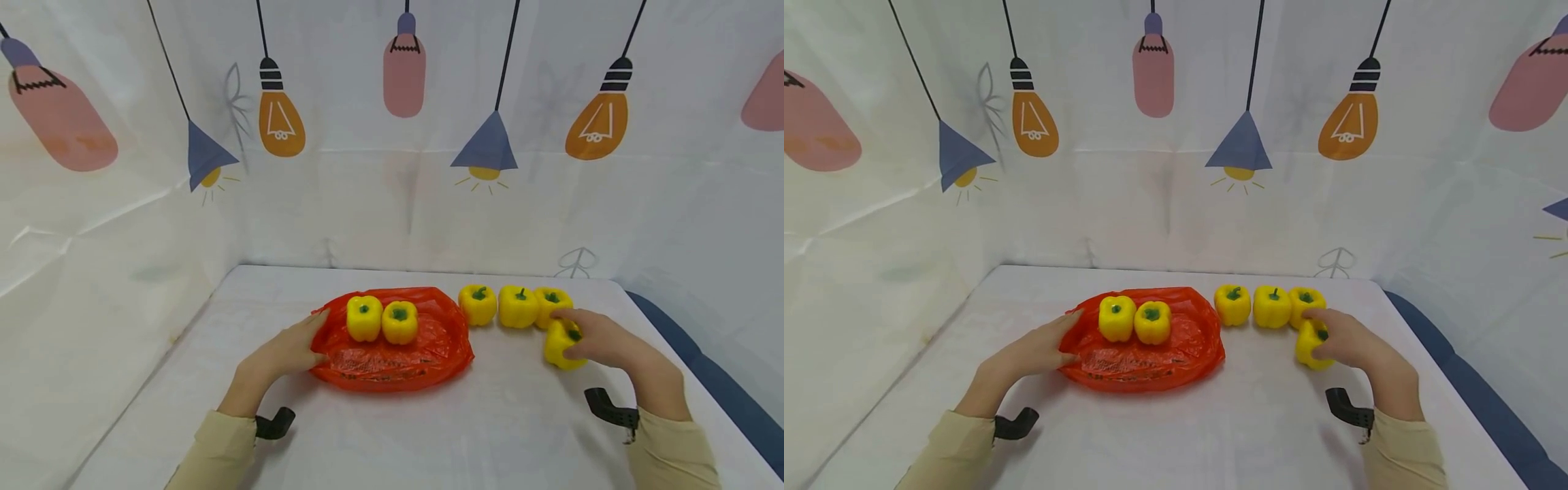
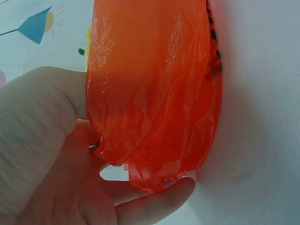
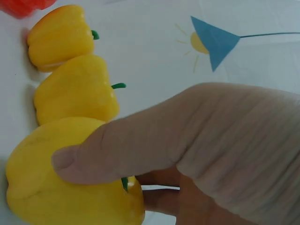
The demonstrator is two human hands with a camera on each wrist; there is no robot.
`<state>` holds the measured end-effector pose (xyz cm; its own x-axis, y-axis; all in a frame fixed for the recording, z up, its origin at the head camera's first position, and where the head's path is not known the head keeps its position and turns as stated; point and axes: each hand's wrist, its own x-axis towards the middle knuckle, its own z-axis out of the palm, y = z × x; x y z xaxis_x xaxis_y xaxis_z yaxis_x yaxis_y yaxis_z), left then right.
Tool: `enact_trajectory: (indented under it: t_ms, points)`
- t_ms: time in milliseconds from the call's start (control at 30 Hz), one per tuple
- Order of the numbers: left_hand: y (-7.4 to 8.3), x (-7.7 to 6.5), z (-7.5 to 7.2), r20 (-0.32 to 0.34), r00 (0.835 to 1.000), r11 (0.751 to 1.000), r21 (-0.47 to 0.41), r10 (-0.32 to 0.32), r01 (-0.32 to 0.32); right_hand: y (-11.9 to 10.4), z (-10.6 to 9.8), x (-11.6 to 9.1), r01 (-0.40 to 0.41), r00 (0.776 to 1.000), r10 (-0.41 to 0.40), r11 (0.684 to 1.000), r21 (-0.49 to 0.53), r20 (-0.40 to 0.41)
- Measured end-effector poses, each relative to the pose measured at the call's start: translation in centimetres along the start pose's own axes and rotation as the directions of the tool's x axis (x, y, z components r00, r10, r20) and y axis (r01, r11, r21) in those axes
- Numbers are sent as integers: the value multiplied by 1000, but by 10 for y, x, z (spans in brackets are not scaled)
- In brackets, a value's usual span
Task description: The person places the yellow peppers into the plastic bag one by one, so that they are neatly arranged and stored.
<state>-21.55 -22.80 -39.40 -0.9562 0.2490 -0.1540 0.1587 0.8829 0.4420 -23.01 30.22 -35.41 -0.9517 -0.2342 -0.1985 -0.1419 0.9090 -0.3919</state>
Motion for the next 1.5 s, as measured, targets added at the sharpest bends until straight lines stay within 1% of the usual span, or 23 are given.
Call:
enact_trajectory:
  t_ms: [133, 333, 533, 633, 833, 1067, 1200, 1333, 1500]
  points:
    - [1, 1, 1, 6, 1000, 1000, -2, -8, 8, -1, 1, -1, 6, 1000, -6, 1000, -2, -17]
    - [1, 2, 2, 2, 1000, 1000, 1, 4, -4, -6, 0, -2, 42, 998, -42, 999, 16, -47]
    - [-5, -3, 2, -4, 1000, 1000, 4, 6, -6, -27, 2, -1, 81, 995, -77, 995, 57, -63]
    - [-7, -2, 3, -3, 1000, 1000, -3, 4, -4, -36, 2, -1, 102, 992, -96, 992, 74, -84]
    - [-4, -1, 4, 5, 1000, 1000, -8, 5, -5, -53, 7, 4, 160, 979, -145, 982, 104, -144]
    - [-1, -2, 0, -3, 1000, 1000, 7, 19, -19, -80, 13, 9, 213, 967, -190, 968, 133, -169]
    - [-1, 0, 1, -2, 1000, 1000, 6, 21, -21, -91, 15, 14, 245, 958, -218, 960, 136, -188]
    - [-3, 2, 5, -2, 1000, 1000, 11, 16, -16, -99, 19, 20, 269, 950, -241, 954, 129, -197]
    - [-6, 3, 6, -10, 1000, 1000, 27, 15, -15, -111, 28, 30, 274, 953, -245, 949, 156, -179]
